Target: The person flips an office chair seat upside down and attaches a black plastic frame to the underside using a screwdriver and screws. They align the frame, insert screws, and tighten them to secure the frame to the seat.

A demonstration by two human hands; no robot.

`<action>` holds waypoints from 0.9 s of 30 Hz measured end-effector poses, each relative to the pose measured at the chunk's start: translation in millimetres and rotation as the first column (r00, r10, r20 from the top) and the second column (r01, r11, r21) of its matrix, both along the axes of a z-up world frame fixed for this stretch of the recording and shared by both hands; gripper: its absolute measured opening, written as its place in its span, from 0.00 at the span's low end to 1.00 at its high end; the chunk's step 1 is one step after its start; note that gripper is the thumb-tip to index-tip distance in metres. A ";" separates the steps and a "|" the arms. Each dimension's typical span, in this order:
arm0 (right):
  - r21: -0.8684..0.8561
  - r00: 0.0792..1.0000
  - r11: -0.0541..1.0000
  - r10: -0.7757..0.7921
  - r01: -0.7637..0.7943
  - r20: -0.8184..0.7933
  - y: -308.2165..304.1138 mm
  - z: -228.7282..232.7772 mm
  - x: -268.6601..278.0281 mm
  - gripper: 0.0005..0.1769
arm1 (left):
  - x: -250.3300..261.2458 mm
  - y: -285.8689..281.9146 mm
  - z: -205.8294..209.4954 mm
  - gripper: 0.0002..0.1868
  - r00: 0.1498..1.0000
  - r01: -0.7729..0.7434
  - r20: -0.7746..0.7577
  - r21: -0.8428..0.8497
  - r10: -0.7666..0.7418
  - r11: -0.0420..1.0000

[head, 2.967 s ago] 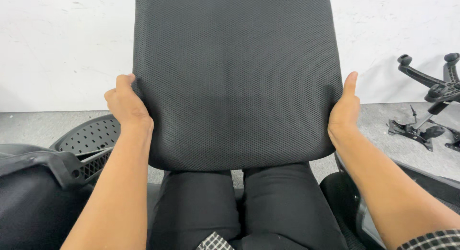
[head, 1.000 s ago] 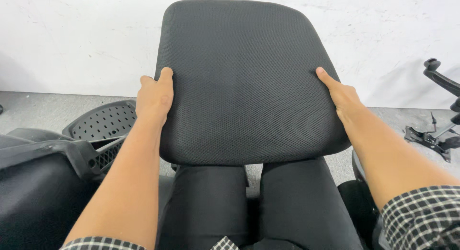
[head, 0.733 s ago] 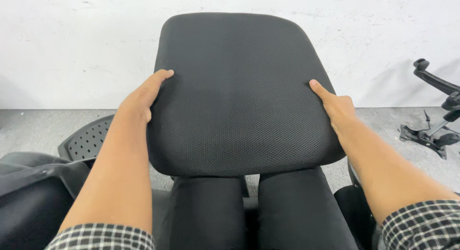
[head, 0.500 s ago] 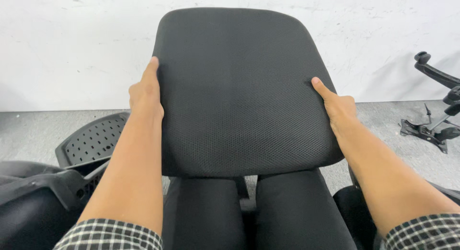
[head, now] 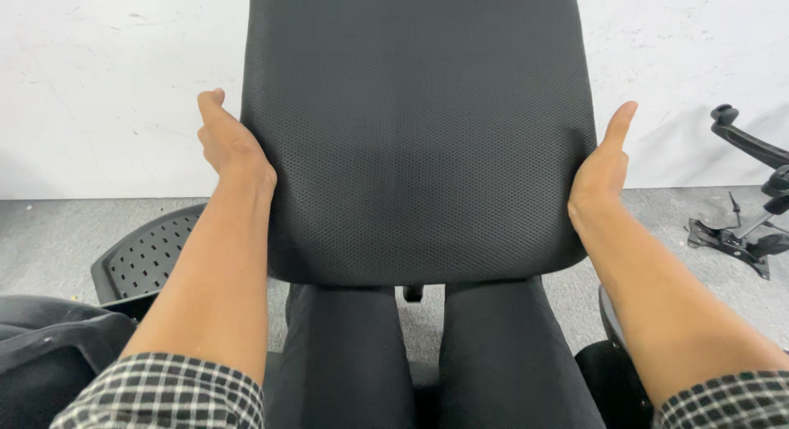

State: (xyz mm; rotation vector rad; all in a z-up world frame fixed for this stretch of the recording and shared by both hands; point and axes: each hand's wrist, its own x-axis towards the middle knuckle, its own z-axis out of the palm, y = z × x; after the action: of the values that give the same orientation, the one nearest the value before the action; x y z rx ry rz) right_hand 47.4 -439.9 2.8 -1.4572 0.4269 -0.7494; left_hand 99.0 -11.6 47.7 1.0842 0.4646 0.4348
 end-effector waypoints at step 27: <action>-0.076 0.976 0.996 -0.035 0.053 0.217 8.8 -0.7 -55.8 0.53 | -33.6 31.4 -27.6 0.12 0.877 0.061 0.480 -0.123 0.005 0.990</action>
State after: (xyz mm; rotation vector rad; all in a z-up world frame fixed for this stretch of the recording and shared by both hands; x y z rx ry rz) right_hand -8.4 -431.1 2.1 -1.4274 0.2656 -0.9595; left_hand 65.4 19.8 20.1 0.8117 0.0340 0.6176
